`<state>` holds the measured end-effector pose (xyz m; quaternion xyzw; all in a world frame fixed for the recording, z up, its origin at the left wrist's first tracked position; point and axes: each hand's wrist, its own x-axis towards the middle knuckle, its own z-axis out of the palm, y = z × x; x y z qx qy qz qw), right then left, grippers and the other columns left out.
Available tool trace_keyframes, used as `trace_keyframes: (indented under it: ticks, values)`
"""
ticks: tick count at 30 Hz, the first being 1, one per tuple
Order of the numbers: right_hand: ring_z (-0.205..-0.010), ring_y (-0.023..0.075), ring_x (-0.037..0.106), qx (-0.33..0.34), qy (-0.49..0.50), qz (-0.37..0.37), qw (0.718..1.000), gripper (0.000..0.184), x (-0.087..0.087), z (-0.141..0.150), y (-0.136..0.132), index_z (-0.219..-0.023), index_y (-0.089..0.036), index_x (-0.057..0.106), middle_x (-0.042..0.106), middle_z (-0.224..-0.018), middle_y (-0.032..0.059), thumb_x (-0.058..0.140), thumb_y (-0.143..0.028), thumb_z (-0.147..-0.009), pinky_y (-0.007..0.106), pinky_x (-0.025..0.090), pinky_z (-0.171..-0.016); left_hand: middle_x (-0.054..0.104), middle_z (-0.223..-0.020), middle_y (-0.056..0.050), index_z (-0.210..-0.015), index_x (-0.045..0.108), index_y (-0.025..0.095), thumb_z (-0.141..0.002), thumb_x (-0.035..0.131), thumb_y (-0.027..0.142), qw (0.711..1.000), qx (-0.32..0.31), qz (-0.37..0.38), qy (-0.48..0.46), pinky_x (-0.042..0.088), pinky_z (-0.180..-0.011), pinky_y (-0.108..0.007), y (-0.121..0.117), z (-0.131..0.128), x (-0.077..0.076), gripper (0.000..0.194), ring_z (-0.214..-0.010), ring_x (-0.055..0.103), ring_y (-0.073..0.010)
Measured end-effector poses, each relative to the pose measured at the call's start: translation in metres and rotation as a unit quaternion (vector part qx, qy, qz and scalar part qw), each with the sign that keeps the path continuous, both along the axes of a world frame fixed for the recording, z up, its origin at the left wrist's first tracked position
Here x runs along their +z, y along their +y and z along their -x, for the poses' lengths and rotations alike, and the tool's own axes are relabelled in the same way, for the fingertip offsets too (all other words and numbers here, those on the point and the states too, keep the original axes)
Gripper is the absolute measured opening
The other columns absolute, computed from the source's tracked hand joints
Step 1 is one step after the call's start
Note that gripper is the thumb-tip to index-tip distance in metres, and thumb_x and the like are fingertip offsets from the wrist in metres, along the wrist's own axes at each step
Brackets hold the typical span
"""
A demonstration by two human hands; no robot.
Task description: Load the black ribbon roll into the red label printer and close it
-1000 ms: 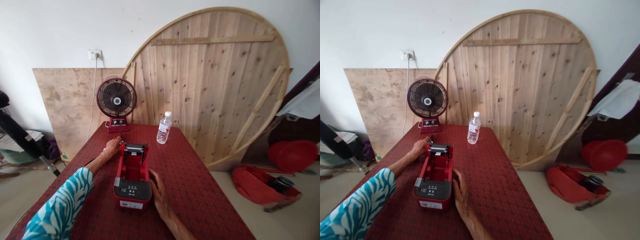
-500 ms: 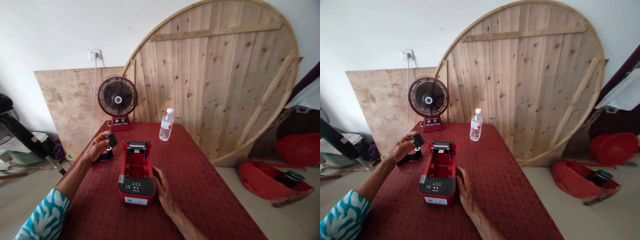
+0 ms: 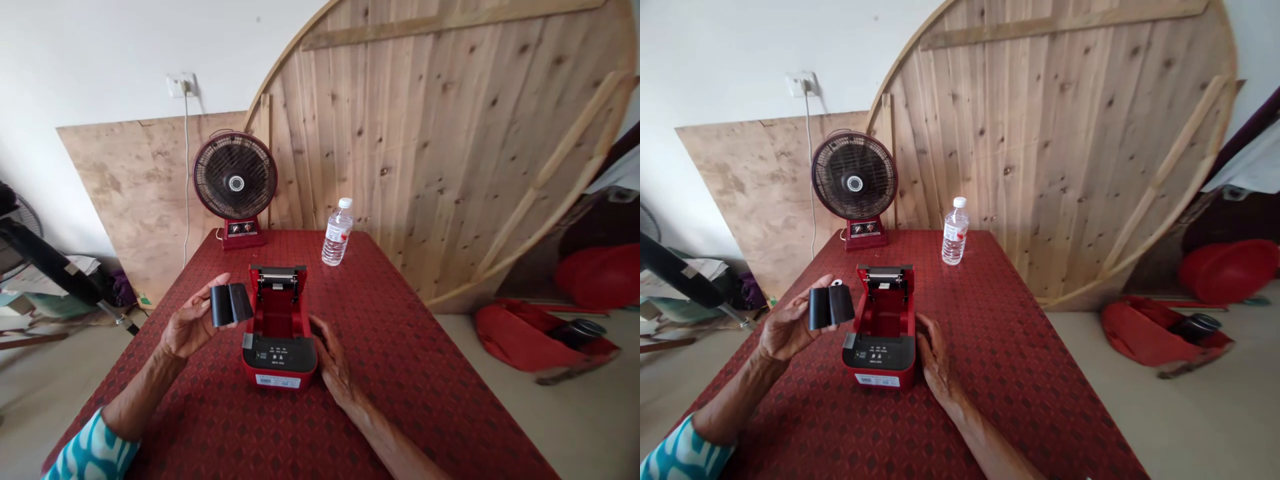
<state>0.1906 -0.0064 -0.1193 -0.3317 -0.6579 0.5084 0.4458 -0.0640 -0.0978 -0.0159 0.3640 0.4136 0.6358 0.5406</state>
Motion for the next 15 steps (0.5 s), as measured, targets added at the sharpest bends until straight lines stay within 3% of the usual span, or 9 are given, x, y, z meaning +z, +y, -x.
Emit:
trace_keyframes:
  ticks: [4, 9, 12, 15]
  values:
    - [-0.116, 0.0216, 0.057, 0.008, 0.010, -0.001, 1.000, 0.036, -0.001, 0.001, 0.001, -0.123, -0.027, 0.053, 0.060, -0.124, 0.0054, 0.044, -0.043, -0.092, 0.040, 0.044, -0.102, 0.066, -0.109, -0.007, -0.124, 0.055, 0.024, -0.065, 0.069, 0.041, 0.999, -0.020, 0.021, 0.030, 0.058, -0.067, -0.033, -0.001, -0.017, 0.008, 0.063, -0.092, 0.067, -0.0255]
    - [-0.113, 0.0212, 0.058, -0.006, 0.027, -0.029, 0.999, 0.033, -0.006, 0.005, 0.003, -0.121, -0.027, 0.055, 0.062, -0.118, 0.0057, 0.043, -0.037, -0.092, 0.041, 0.045, -0.101, 0.069, -0.093, -0.005, -0.122, 0.059, 0.025, -0.061, 0.072, 0.052, 0.997, -0.024, -0.015, 0.068, 0.055, -0.060, -0.027, -0.013, -0.033, 0.030, 0.068, -0.075, 0.067, -0.0206]
    - [-0.110, 0.0205, 0.059, -0.006, 0.028, -0.045, 0.999, 0.032, -0.004, 0.006, 0.004, -0.119, -0.026, 0.056, 0.061, -0.116, 0.0063, 0.043, -0.032, -0.091, 0.040, 0.046, -0.098, 0.070, -0.087, -0.006, -0.121, 0.061, 0.022, -0.058, 0.076, 0.056, 0.987, -0.100, -0.033, 0.124, 0.052, -0.054, -0.026, -0.013, -0.040, 0.042, 0.073, -0.064, 0.065, -0.0185]
    - [-0.111, 0.0196, 0.058, -0.005, 0.021, -0.055, 0.998, 0.032, -0.001, 0.005, 0.003, -0.119, -0.025, 0.056, 0.061, -0.116, 0.0062, 0.042, -0.029, -0.091, 0.039, 0.045, -0.099, 0.071, -0.100, -0.009, -0.116, 0.062, 0.020, -0.067, 0.077, 0.041, 0.953, -0.155, 0.023, 0.259, 0.053, -0.071, -0.029, 0.005, -0.046, 0.042, 0.056, -0.083, 0.067, -0.0217]
